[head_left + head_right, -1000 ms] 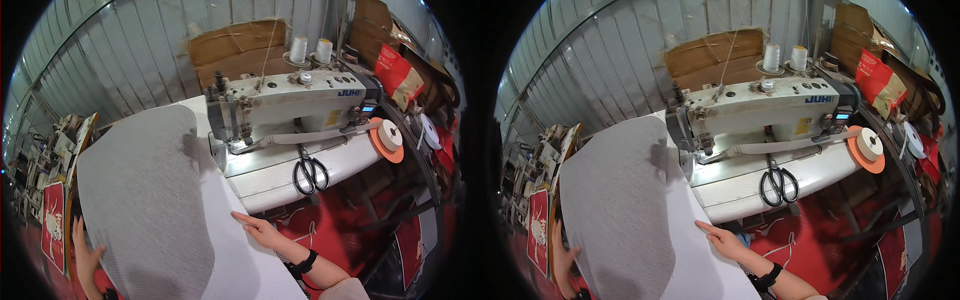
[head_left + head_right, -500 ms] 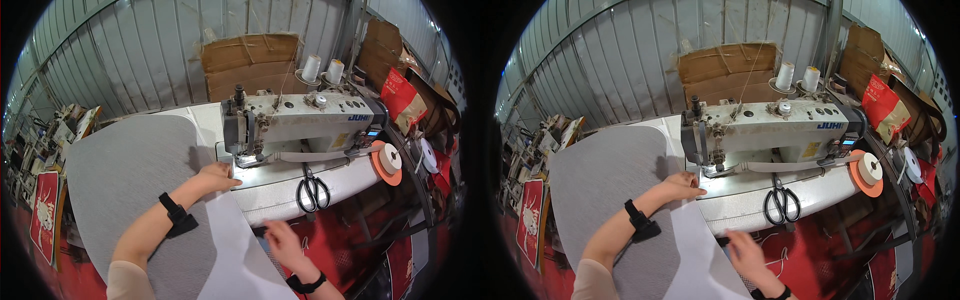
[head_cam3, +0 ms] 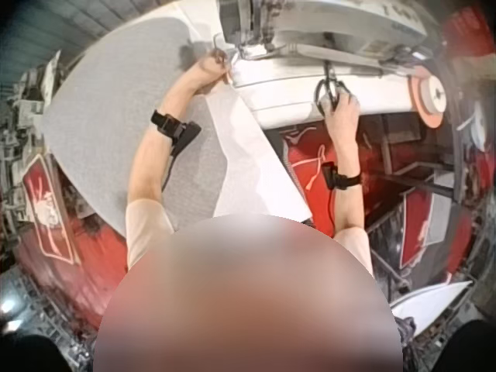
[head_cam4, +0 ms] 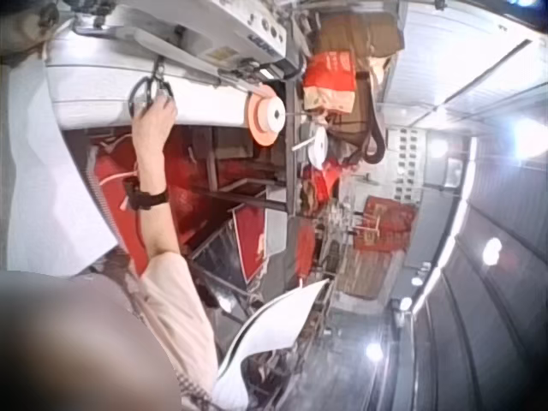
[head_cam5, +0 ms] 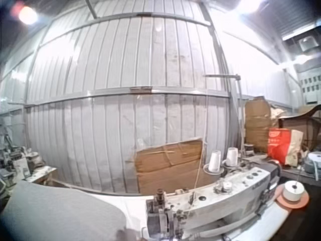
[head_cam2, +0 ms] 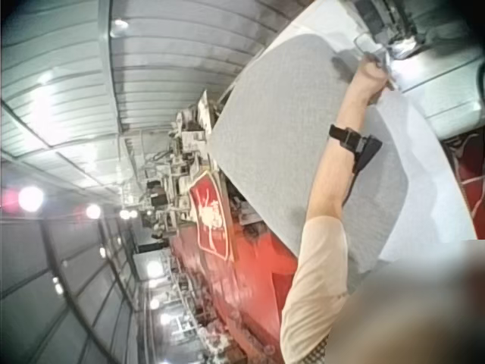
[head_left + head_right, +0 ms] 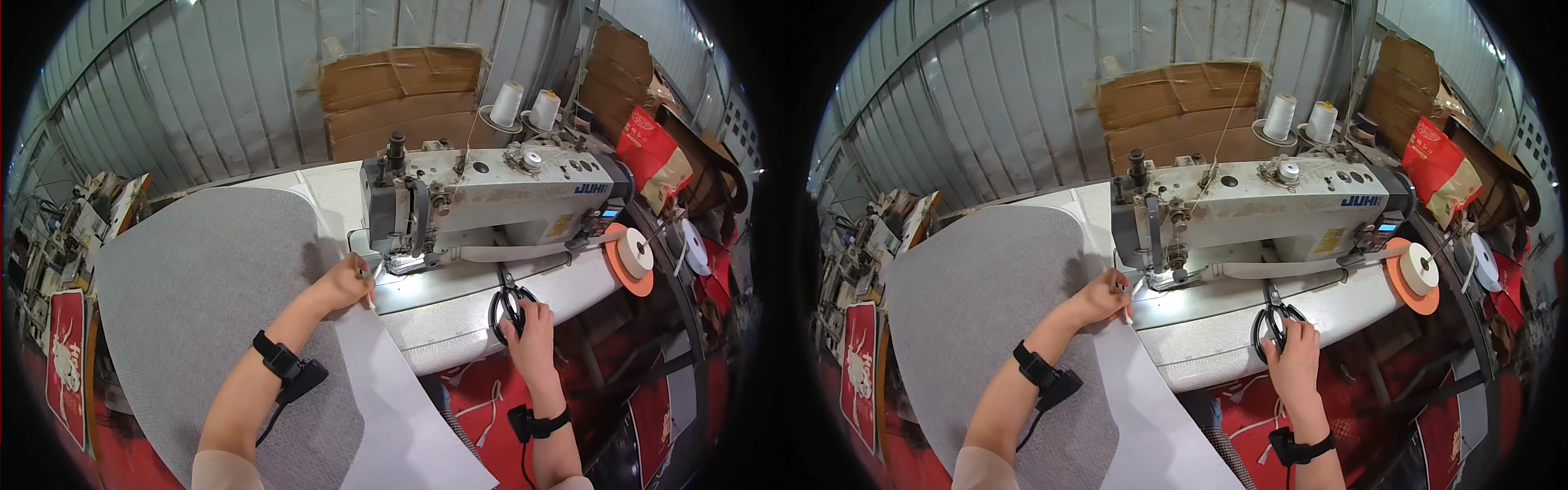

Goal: Measuring and cutting fabric at a sewing workstation.

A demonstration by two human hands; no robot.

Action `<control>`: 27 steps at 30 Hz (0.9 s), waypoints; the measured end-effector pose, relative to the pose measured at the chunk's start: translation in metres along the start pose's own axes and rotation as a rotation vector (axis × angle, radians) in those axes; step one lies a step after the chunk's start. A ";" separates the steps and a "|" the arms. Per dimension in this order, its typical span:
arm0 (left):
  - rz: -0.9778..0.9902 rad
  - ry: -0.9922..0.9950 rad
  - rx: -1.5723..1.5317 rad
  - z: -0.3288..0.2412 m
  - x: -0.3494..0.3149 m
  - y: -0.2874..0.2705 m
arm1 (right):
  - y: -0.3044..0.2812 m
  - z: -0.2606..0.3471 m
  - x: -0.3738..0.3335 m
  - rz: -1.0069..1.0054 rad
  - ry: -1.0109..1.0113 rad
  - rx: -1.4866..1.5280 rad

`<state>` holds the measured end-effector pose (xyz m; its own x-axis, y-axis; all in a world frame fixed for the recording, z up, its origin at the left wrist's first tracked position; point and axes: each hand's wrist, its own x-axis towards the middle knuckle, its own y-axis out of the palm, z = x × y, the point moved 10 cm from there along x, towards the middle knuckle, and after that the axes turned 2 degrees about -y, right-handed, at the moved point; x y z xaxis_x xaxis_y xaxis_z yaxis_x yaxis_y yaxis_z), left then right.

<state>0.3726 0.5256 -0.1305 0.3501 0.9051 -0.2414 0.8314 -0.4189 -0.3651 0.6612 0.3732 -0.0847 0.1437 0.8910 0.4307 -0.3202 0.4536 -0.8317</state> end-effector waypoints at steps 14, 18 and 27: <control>-0.152 -0.032 0.723 -0.003 0.048 -0.017 | 0.025 -0.021 -0.061 0.371 0.404 0.571; -0.083 -0.034 0.557 -0.011 0.051 -0.018 | 0.038 0.000 -0.091 0.412 0.444 0.797; -0.235 -0.088 0.198 0.013 0.078 -0.033 | 0.051 0.047 -0.116 0.537 0.458 0.939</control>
<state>0.3668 0.6092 -0.1488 0.1125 0.9727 -0.2031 0.7817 -0.2128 -0.5862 0.5842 0.2922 -0.1606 0.0422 0.9740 -0.2225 -0.9797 -0.0033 -0.2004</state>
